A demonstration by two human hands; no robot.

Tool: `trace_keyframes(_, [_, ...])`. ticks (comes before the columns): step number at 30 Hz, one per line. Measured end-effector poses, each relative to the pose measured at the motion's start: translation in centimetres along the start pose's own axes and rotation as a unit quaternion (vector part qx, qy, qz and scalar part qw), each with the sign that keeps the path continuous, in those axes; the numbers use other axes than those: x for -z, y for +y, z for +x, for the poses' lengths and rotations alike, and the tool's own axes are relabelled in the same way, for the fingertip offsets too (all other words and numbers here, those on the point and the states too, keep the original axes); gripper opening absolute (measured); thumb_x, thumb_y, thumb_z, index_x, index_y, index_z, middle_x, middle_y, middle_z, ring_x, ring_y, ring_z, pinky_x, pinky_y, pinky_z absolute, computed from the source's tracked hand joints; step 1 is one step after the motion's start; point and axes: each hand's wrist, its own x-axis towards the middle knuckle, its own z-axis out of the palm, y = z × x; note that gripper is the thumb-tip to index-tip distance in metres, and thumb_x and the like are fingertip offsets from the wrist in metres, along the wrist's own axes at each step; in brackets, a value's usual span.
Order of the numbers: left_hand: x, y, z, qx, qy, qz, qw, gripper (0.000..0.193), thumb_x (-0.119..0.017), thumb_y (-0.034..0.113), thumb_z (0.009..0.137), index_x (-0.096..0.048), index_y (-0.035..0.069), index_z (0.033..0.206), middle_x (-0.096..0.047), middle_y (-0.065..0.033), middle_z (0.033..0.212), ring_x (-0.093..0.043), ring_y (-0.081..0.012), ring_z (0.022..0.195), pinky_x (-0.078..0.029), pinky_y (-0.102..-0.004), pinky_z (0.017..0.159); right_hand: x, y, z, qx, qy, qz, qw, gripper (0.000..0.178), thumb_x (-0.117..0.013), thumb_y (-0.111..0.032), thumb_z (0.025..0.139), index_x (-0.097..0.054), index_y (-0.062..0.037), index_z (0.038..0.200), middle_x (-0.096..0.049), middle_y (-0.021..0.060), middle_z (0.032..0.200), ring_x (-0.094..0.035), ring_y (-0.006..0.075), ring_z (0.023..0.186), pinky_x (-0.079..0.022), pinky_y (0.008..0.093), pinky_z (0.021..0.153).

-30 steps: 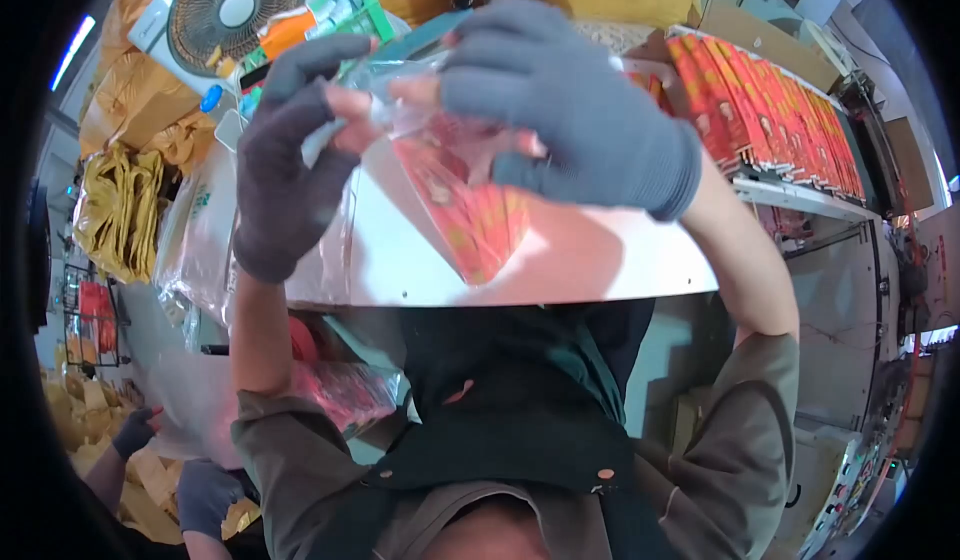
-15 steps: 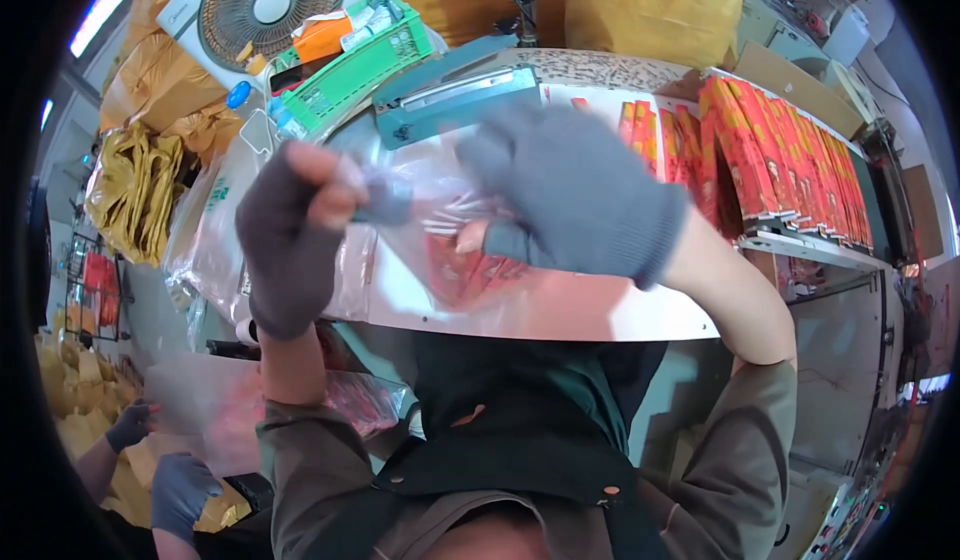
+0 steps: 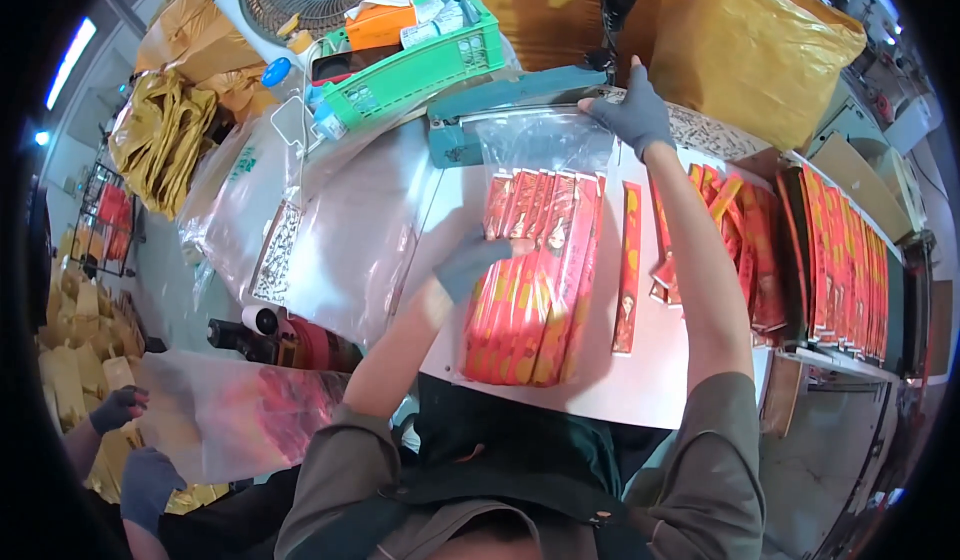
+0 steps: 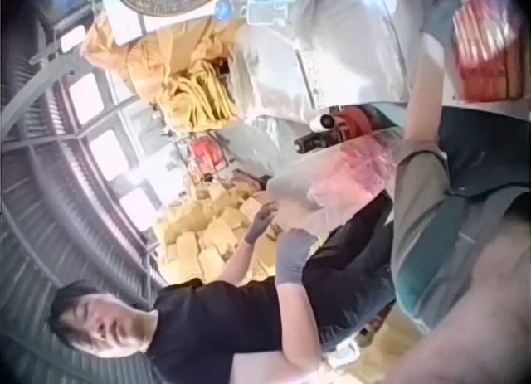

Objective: Packaging bundles of red and yellow paper products into plastic bags and sealing them using a heat sealer.

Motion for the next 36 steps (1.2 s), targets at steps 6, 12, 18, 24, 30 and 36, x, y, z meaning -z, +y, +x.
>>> trace_keyframes(6, [1.5,3.5,3.9,-0.008,0.043,-0.026,0.999,0.047,-0.071,0.021,0.077,-0.056,0.002,0.118,-0.063,-0.0098,0.108,-0.062,-0.0185,0.095,-0.048,-0.0313,0.085,2.8,-10.1,8.2,0.032,-0.141,0.260,0.955,0.062,-0.072,-0.041,0.075,-0.055,-0.0076,0.124,-0.066,0.0046,0.086,-0.060,0.0098,0.079,-0.048,0.0246,0.070])
trace_keyframes(12, [4.6,2.2,7.3,-0.142,0.090,-0.001,0.986,0.047,-0.065,0.013,0.080,-0.049,-0.001,0.122,-0.060,-0.0118,0.112,-0.060,-0.0180,0.098,-0.049,-0.0309,0.083,-3.8,-1.6,2.3,0.050,-0.163,0.037,0.985,0.030,-0.059,-0.040,0.084,-0.059,-0.0096,0.086,-0.061,0.0134,0.092,-0.059,0.0353,0.082,-0.047,0.0407,0.069])
trace_keyframes(18, [5.6,2.4,6.7,-0.152,0.096,-0.043,0.983,0.046,-0.067,0.008,0.078,-0.052,0.001,0.122,-0.060,-0.0090,0.112,-0.059,-0.0173,0.101,-0.048,-0.0330,0.085,-4.7,-3.0,2.2,0.033,-0.164,0.082,0.983,0.027,-0.058,-0.034,0.085,-0.059,-0.0079,0.085,-0.057,0.0139,0.086,-0.057,0.0347,0.078,-0.045,0.0409,0.067])
trace_keyframes(24, [6.6,-1.4,5.3,-0.057,0.058,-0.162,0.983,0.055,-0.067,0.014,0.081,-0.044,0.003,0.129,-0.054,-0.0094,0.123,-0.056,-0.0196,0.110,-0.045,-0.0349,0.095,-4.8,-2.7,2.3,0.073,-0.139,0.082,0.984,0.030,-0.054,-0.035,0.087,-0.060,-0.0056,0.087,-0.056,0.0172,0.083,-0.056,0.0370,0.078,-0.044,0.0433,0.069])
trace_keyframes(30, [3.1,-1.5,1.1,0.009,-0.016,-0.163,0.987,0.062,-0.070,0.021,0.078,-0.043,0.001,0.131,-0.055,-0.0120,0.124,-0.057,-0.0207,0.108,-0.043,-0.0370,0.098,-4.8,-1.0,1.1,0.046,-0.164,0.061,0.983,0.033,-0.054,-0.035,0.088,-0.052,-0.0179,0.116,-0.055,0.0208,0.105,-0.056,0.0393,0.096,-0.047,0.0445,0.077])
trace_keyframes(36, [1.4,-1.7,-5.8,-0.029,0.111,-0.141,0.983,0.059,-0.069,0.015,0.078,-0.043,0.001,0.130,-0.057,-0.0111,0.119,-0.058,-0.0218,0.105,-0.046,-0.0359,0.093,-2.1,-1.2,-10.3,-0.068,-0.256,0.403,0.876,0.055,-0.054,-0.026,0.092,-0.032,-0.0076,0.140,-0.057,0.0085,0.101,-0.058,0.0132,0.074,-0.049,0.0254,0.063])
